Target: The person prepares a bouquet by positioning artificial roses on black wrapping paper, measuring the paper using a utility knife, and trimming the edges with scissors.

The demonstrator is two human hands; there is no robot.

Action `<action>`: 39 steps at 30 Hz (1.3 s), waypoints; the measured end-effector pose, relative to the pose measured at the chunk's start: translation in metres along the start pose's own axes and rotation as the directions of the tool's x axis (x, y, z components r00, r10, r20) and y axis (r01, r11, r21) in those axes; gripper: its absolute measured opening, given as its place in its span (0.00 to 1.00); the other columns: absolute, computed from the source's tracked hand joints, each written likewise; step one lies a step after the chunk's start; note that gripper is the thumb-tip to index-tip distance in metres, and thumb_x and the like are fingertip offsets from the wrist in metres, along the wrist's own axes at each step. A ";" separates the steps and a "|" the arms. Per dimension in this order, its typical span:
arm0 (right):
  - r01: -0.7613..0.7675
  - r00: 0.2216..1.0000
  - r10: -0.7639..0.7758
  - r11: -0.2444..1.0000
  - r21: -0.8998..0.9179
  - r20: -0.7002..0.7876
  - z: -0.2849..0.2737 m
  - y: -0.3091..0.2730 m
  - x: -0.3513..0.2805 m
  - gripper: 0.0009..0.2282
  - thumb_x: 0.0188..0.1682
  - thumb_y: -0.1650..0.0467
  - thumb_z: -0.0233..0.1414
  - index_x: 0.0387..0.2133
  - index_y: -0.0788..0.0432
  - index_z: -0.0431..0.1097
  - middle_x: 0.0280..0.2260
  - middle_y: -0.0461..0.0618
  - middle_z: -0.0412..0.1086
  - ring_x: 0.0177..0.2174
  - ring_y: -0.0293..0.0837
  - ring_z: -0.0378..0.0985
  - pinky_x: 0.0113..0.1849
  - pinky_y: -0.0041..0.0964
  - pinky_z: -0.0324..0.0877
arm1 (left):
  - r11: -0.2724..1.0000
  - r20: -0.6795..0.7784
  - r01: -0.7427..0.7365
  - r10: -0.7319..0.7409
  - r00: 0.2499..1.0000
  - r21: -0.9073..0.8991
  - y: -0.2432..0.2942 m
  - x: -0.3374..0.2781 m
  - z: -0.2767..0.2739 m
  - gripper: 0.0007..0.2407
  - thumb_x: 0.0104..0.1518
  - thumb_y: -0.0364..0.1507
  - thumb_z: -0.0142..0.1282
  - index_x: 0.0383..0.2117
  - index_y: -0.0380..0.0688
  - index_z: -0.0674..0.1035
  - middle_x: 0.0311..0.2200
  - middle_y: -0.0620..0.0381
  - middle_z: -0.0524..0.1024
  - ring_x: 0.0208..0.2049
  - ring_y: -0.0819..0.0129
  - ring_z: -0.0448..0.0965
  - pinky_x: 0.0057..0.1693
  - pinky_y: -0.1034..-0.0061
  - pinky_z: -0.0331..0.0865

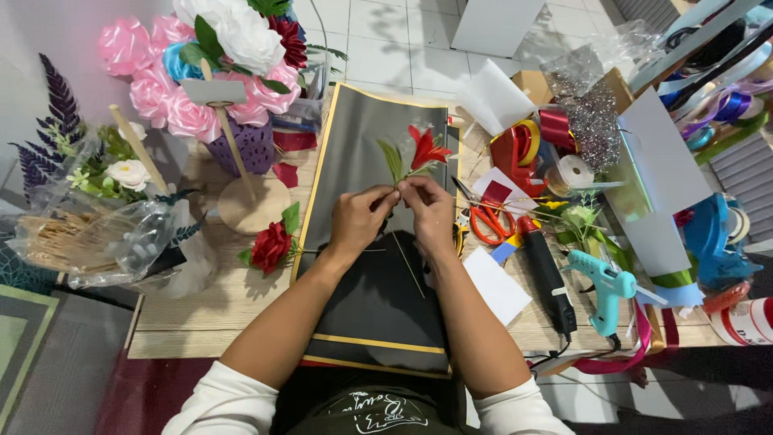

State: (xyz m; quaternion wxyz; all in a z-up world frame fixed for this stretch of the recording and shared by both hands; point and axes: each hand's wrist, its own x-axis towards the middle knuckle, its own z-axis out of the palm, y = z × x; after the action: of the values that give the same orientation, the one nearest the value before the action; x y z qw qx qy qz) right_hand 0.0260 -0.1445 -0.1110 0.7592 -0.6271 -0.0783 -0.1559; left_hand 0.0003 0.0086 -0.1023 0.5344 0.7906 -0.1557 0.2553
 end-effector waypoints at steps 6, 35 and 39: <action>-0.109 0.981 0.131 0.982 0.152 -0.144 -0.004 0.003 0.009 0.07 0.53 0.70 0.65 0.38 0.58 0.75 0.33 0.45 0.72 0.34 0.40 0.77 0.40 0.33 0.75 | 0.961 0.111 -0.155 0.132 0.985 0.231 0.022 0.014 -0.031 0.06 0.62 0.26 0.68 0.43 0.44 0.88 0.34 0.44 0.88 0.36 0.45 0.89 0.39 0.57 0.82; -0.038 0.952 0.106 0.972 -0.231 0.288 0.006 -0.093 0.001 0.03 0.49 0.78 0.65 0.35 0.63 0.84 0.23 0.50 0.74 0.29 0.39 0.74 0.34 0.33 0.72 | 0.984 0.049 0.126 -0.120 0.991 -0.123 0.039 -0.005 -0.028 0.08 0.65 0.34 0.68 0.40 0.43 0.89 0.31 0.47 0.89 0.37 0.53 0.91 0.39 0.65 0.84; -0.071 0.932 0.146 0.971 -0.228 0.332 0.006 -0.069 0.002 0.05 0.48 0.77 0.68 0.36 0.65 0.83 0.24 0.48 0.74 0.31 0.39 0.74 0.36 0.34 0.74 | 0.986 0.036 0.150 -0.148 0.988 -0.067 0.028 -0.015 -0.030 0.07 0.64 0.32 0.68 0.39 0.43 0.89 0.32 0.50 0.90 0.36 0.55 0.91 0.38 0.69 0.84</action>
State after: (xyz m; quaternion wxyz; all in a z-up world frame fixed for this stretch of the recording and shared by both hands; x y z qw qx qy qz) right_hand 0.0050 -0.1506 -0.0454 0.6696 -0.7256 -0.1585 -0.0080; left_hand -0.0336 0.0250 -0.0806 0.5767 0.7847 -0.1134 0.1967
